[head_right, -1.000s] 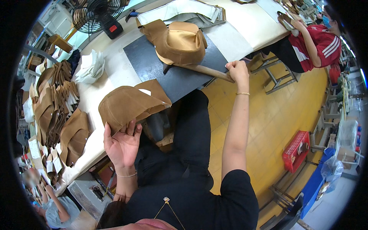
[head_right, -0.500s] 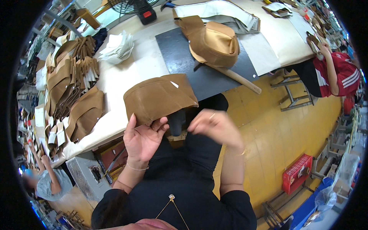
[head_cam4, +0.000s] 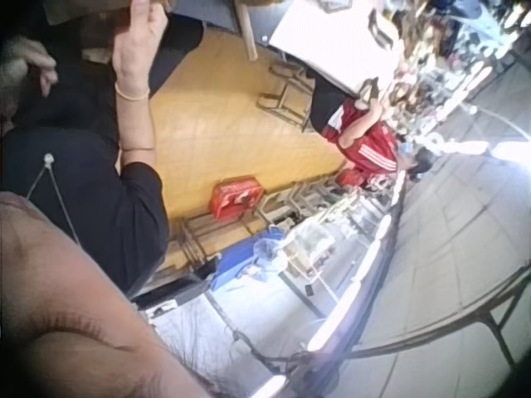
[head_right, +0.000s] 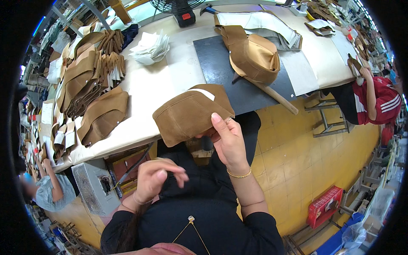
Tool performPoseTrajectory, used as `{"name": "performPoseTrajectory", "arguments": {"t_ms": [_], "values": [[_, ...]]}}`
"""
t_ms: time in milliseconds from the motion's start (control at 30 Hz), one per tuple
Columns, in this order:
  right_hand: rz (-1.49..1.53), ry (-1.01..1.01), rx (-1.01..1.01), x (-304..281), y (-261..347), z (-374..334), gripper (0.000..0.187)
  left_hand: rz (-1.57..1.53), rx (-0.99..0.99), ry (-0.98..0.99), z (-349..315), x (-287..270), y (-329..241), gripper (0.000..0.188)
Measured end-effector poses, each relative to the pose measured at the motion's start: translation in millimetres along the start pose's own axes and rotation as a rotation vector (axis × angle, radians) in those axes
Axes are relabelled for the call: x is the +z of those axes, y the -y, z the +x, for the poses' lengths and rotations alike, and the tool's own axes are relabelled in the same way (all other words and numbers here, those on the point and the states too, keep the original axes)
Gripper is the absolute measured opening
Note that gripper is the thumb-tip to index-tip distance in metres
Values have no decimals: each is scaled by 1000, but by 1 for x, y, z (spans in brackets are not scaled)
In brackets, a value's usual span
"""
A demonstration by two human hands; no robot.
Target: The person shapes and smooths tan leather pieces using a wooden mallet and a curved metal tool. They repeatedly tap the leather, fold edges, and press seams to form the material into a curved shape.
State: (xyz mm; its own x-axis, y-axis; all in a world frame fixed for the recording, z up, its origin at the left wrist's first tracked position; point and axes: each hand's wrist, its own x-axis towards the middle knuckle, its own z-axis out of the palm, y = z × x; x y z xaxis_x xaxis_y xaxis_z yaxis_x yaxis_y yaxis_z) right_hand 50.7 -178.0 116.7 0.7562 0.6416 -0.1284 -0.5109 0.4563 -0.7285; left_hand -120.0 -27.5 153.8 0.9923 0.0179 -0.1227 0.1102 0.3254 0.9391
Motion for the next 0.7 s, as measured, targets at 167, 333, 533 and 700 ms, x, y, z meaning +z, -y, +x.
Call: {"name": "performPoseTrajectory", "arguments": {"t_ms": [167,333,533,700], "values": [[-27,127,9,19,10,-3,35,1118,707,-575,39,-7,17,97],[-245,200,-163,59,47,-1,46,752,628,-411,61,-39,15,82],[-986,266,-382,73,99,62,65,154,285,-355,61,-23,-46,77],[-1114,445,-226,94,43,110,67,74,378,-517,84,-31,-3,108]]}}
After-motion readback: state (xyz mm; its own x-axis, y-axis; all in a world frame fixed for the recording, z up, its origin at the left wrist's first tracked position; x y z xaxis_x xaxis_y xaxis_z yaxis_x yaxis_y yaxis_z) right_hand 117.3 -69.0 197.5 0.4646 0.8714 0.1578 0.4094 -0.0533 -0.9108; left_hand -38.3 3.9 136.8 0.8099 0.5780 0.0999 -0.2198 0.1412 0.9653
